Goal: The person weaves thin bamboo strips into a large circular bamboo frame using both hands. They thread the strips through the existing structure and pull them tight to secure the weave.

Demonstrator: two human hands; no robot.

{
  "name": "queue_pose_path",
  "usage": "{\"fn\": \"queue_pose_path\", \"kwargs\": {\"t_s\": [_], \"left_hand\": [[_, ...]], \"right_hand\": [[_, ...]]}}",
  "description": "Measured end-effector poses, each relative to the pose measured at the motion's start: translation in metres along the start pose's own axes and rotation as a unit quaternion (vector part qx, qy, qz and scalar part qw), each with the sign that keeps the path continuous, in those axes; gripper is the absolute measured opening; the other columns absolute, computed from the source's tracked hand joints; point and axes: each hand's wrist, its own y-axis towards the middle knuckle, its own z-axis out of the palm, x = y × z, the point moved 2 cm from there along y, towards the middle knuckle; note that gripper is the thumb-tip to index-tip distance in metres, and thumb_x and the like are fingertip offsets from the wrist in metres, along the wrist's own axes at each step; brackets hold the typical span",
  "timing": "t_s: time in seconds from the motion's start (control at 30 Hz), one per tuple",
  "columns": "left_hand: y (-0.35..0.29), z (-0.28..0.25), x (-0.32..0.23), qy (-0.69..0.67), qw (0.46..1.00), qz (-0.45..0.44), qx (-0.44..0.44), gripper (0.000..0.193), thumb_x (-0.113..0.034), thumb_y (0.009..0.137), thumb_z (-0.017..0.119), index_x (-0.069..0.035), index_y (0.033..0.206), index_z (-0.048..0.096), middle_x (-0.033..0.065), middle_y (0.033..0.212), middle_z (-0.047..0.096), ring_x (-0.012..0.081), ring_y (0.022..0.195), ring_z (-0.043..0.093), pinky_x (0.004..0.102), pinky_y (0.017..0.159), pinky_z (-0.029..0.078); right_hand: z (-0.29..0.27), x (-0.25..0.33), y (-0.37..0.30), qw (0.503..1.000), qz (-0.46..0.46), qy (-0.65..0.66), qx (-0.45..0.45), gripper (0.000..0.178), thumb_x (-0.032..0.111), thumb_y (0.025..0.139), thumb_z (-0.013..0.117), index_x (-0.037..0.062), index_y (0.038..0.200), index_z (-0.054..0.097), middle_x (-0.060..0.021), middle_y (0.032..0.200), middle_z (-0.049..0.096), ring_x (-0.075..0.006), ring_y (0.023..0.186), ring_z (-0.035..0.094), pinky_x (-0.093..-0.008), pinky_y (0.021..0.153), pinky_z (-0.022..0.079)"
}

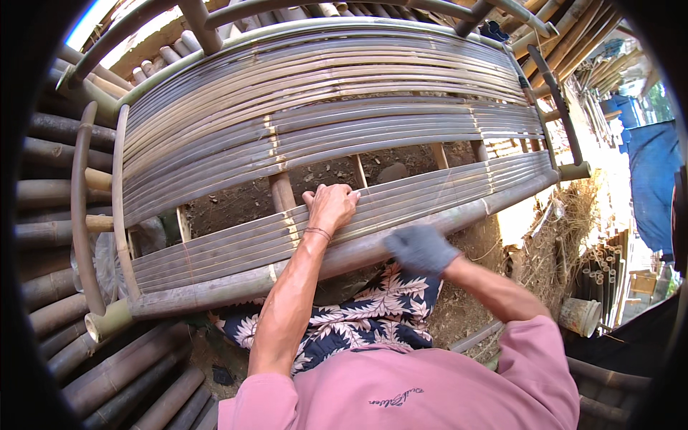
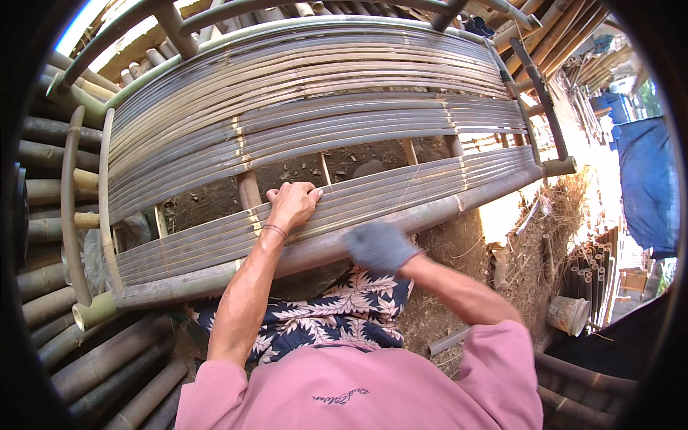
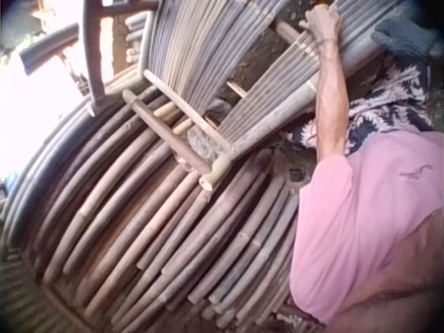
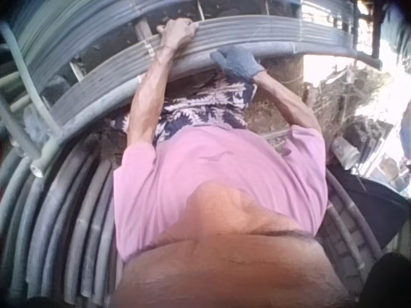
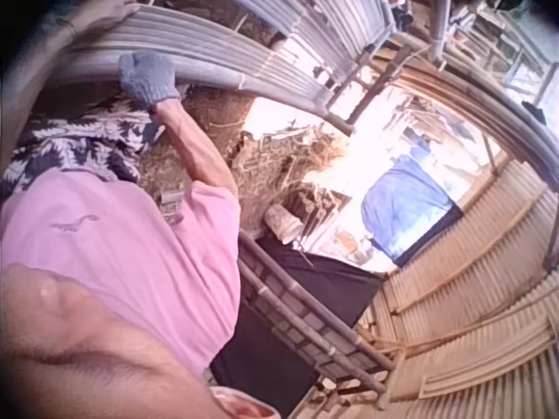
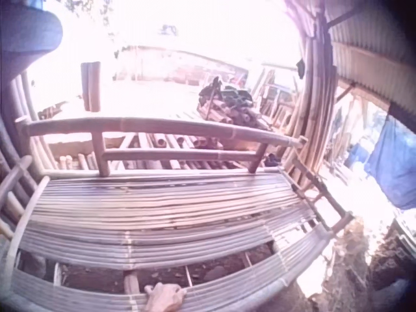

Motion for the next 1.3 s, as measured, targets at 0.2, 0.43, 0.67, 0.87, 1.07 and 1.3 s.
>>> {"fn": "queue_pose_path", "kwargs": {"t_s": [0.2, 0.43, 0.67, 0.87, 1.07, 1.3], "left_hand": [[-0.003, -0.005, 0.004, -0.016, 0.999, -0.019, 0.024, 0.031, -0.040, 0.094, 0.059, -0.016, 0.100, 0.079, 0.0158, 0.101, 0.074, 0.0359, 0.106, 0.064, 0.0525, 0.091, 0.032], [0.013, -0.002, 0.002, 0.015, 1.000, 0.012, 0.006, 0.044, -0.049, 0.096, 0.051, -0.014, 0.100, 0.078, 0.0161, 0.102, 0.074, 0.0370, 0.105, 0.066, 0.0559, 0.100, 0.035], [0.090, 0.037, -0.020, 0.150, 0.985, -0.047, -0.071, 0.069, -0.074, 0.092, 0.040, -0.020, 0.114, 0.076, 0.0171, 0.112, 0.073, 0.0356, 0.111, 0.066, 0.0550, 0.101, 0.035], [0.181, 0.082, -0.025, 0.123, 0.991, 0.025, 0.044, 0.073, -0.076, 0.093, 0.036, -0.019, 0.114, 0.076, 0.0179, 0.115, 0.072, 0.0414, 0.114, 0.064, 0.0667, 0.101, 0.036], [0.191, 0.075, -0.094, 0.094, 0.985, 0.003, 0.148, 0.092, -0.068, 0.089, 0.057, 0.011, 0.137, 0.051, 0.0314, 0.142, 0.049, 0.0377, 0.137, 0.045, 0.0468, 0.115, 0.033], [0.184, 0.135, -0.132, 0.151, 0.942, 0.253, 0.159, 0.088, -0.068, 0.090, 0.054, 0.010, 0.131, 0.055, 0.0309, 0.134, 0.052, 0.0388, 0.129, 0.048, 0.0478, 0.110, 0.035]], "right_hand": [[0.015, 0.030, 0.008, 0.993, -0.064, 0.098, -0.019, 0.046, 0.037, 0.096, 0.045, 0.0008, 0.085, 0.071, -0.0275, 0.084, 0.068, -0.0454, 0.078, 0.067, -0.0520, 0.076, 0.052], [0.044, -0.051, -0.005, 0.989, -0.072, 0.094, -0.089, 0.046, 0.034, 0.098, 0.043, -0.0012, 0.078, 0.064, -0.0255, 0.083, 0.067, -0.0443, 0.080, 0.066, -0.0515, 0.074, 0.051], [0.086, -0.112, 0.017, 0.955, 0.075, 0.122, -0.258, 0.033, 0.032, 0.098, 0.050, 0.0059, 0.087, 0.067, -0.0219, 0.088, 0.068, -0.0412, 0.084, 0.066, -0.0488, 0.076, 0.051], [0.128, -0.192, -0.074, 0.646, 0.168, 0.393, -0.633, 0.018, 0.017, 0.093, 0.062, 0.0052, 0.104, 0.070, -0.0174, 0.102, 0.067, -0.0267, 0.101, 0.065, -0.0372, 0.083, 0.054], [0.313, -0.230, -0.196, 0.798, 0.602, 0.028, -0.029, 0.022, 0.018, 0.095, 0.057, 0.0071, 0.108, 0.070, -0.0238, 0.105, 0.069, -0.0331, 0.097, 0.069, -0.0395, 0.082, 0.057], [0.540, -0.069, -0.203, 0.528, 0.756, 0.386, -0.011, 0.047, 0.041, 0.082, 0.061, 0.0108, 0.114, 0.075, -0.0176, 0.118, 0.071, -0.0324, 0.107, 0.070, -0.0470, 0.089, 0.055]]}}
